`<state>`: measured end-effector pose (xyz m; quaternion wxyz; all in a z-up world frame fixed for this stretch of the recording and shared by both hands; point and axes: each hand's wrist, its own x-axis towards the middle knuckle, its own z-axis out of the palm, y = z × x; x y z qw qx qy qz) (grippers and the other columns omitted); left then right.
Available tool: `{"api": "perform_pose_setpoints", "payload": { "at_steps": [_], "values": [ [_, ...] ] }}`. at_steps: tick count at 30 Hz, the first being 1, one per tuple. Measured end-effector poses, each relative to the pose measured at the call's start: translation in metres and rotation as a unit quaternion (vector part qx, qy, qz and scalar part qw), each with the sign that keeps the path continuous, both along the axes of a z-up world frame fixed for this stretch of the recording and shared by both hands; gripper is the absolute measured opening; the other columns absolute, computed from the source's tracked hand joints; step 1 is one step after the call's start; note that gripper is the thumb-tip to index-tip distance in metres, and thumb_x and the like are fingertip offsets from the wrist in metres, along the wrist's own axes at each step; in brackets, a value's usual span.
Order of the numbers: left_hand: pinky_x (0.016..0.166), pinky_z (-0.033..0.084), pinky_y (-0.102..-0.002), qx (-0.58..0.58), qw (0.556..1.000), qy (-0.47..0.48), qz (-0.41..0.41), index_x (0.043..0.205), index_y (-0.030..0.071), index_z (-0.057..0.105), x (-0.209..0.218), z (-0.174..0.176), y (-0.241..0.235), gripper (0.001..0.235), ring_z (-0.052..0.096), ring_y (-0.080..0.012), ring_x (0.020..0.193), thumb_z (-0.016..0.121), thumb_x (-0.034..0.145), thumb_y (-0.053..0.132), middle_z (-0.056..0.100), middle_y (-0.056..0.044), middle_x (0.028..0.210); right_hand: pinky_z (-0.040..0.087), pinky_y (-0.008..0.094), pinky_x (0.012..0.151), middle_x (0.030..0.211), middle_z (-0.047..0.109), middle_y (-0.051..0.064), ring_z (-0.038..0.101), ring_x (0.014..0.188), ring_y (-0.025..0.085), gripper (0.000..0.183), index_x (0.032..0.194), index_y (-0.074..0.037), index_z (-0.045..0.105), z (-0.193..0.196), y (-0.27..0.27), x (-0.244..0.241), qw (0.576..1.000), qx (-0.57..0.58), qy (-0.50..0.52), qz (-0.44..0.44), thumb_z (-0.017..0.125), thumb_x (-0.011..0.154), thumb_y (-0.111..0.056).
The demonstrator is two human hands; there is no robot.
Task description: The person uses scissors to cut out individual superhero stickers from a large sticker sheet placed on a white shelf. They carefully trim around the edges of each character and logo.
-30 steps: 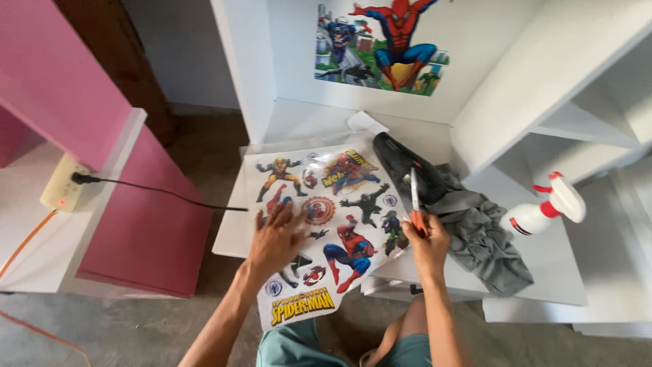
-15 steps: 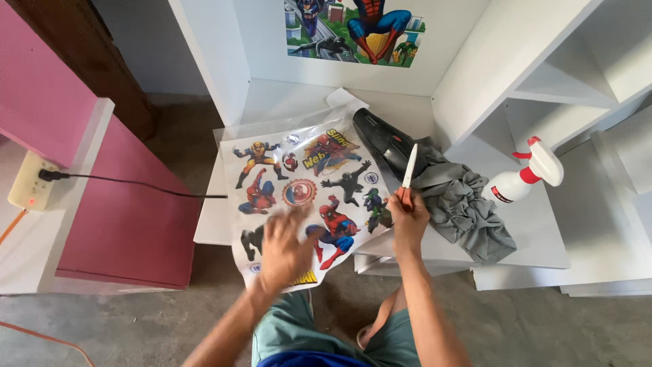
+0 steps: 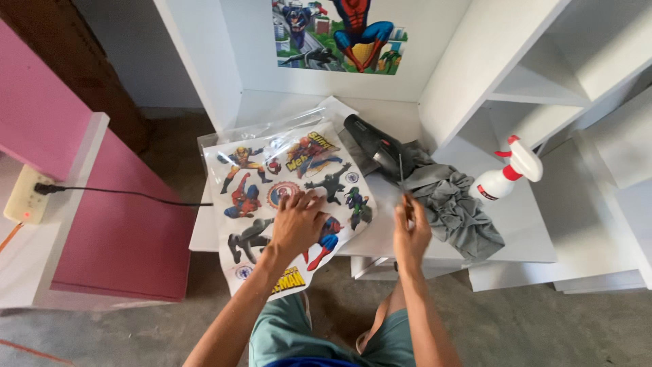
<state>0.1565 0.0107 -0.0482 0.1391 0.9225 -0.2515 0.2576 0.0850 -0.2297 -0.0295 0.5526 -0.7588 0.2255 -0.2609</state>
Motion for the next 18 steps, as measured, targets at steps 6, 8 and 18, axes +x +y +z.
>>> {"api": "perform_pose_setpoints", "payload": {
  "at_steps": [6,8,18],
  "values": [
    [0.113,0.032,-0.063,-0.005,0.987,0.155,0.028,0.137,0.030,0.066,0.015,0.049,0.016,0.050,0.055,-0.0313,0.138,0.059,0.093,0.054,0.065,-0.010,0.142,0.060,0.047,0.086,0.114,0.068,0.020,0.067,0.110,0.041,0.035,0.138,-0.007,0.067,-0.030,-0.073,-0.039,0.958,-0.285,0.039,0.008,0.059,0.105,-0.015],
    [0.118,0.022,-0.061,-0.043,0.975,0.218,-0.012,0.152,0.020,0.050,0.021,0.053,0.030,0.063,0.033,-0.0368,0.151,0.051,0.100,0.056,0.042,-0.016,0.161,0.048,0.045,0.087,0.102,0.072,0.010,0.064,0.087,0.028,0.047,0.140,-0.015,0.065,-0.045,-0.087,-0.046,0.902,-0.419,0.065,0.082,0.061,0.093,-0.009],
    [0.119,0.028,-0.061,0.006,0.951,0.303,0.063,0.159,0.024,0.039,0.005,0.065,0.029,0.089,0.039,-0.0348,0.150,0.075,0.085,0.056,0.046,-0.015,0.157,0.054,0.050,0.098,0.126,0.052,0.008,0.064,0.113,0.040,0.037,0.133,-0.021,0.062,-0.014,-0.042,0.006,0.826,-0.497,0.229,0.135,0.064,0.096,-0.028]
  ]
}}
